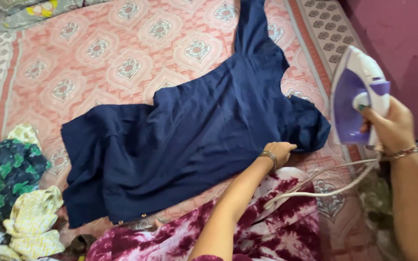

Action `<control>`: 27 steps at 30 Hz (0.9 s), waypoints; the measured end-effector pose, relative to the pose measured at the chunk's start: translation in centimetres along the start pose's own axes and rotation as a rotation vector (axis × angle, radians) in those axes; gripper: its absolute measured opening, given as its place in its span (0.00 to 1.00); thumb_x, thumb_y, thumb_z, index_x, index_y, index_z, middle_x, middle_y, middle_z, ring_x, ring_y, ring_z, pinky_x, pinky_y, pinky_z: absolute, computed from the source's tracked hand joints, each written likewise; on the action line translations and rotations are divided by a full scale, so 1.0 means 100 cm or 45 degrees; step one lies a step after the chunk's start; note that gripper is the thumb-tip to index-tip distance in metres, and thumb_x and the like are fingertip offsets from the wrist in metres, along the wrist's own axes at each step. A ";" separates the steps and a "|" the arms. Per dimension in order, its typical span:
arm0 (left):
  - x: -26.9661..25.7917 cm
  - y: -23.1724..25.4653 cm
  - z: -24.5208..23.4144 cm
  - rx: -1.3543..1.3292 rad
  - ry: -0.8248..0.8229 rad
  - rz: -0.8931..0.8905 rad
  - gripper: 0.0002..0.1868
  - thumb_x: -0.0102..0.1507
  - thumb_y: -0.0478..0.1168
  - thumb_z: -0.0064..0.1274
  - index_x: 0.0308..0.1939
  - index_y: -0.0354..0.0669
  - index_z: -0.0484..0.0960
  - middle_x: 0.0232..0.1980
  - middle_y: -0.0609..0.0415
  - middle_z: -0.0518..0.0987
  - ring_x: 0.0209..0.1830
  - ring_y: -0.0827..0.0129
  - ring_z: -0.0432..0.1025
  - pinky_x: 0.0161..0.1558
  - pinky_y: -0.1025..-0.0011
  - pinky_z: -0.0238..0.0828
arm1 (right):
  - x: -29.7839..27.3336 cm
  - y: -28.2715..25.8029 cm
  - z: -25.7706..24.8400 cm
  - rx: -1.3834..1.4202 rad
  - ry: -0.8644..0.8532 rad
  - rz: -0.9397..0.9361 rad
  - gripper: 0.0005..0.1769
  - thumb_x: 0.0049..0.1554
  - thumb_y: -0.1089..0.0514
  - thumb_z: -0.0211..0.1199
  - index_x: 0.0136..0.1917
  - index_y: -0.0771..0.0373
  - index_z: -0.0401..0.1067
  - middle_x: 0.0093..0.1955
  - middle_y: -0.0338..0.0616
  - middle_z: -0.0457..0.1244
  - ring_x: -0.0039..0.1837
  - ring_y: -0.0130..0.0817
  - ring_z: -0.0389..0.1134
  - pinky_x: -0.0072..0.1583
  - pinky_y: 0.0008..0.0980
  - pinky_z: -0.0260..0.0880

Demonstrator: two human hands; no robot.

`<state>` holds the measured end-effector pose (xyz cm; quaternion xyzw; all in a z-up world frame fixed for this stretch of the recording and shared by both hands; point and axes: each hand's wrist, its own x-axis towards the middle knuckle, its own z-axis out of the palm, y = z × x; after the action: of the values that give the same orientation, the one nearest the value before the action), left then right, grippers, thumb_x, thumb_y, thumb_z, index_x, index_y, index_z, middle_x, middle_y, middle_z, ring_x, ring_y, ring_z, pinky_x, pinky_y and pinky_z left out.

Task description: Ironing a blue tunic on a bed.

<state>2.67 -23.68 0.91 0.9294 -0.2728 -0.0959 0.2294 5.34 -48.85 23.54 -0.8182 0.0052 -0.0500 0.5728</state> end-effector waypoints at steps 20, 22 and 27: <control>-0.139 -0.136 -0.103 0.278 0.397 -0.749 0.42 0.63 0.63 0.49 0.77 0.54 0.58 0.82 0.53 0.51 0.81 0.48 0.40 0.73 0.35 0.28 | 0.059 0.027 0.259 -0.298 -0.543 0.537 0.16 0.56 0.51 0.64 0.47 0.67 0.69 0.29 0.44 0.62 0.24 0.33 0.63 0.26 0.36 0.64; -0.144 -0.141 -0.096 0.329 0.419 -0.756 0.42 0.62 0.65 0.47 0.77 0.54 0.58 0.82 0.52 0.51 0.81 0.50 0.41 0.73 0.35 0.27 | 0.079 0.035 0.272 -0.310 -0.499 0.522 0.16 0.56 0.50 0.63 0.47 0.67 0.69 0.29 0.45 0.63 0.24 0.33 0.64 0.26 0.36 0.64; -0.148 -0.142 -0.088 0.372 0.489 -0.718 0.43 0.64 0.62 0.46 0.77 0.46 0.58 0.81 0.46 0.53 0.82 0.52 0.43 0.76 0.39 0.29 | 0.144 0.050 0.307 -0.371 -0.494 0.452 0.20 0.58 0.47 0.62 0.47 0.69 0.68 0.29 0.46 0.64 0.24 0.36 0.65 0.26 0.38 0.66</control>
<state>-0.37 -1.64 2.56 0.9920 0.0312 0.0605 0.1060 22.57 -22.74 9.52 -0.8723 0.0457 0.2096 0.4393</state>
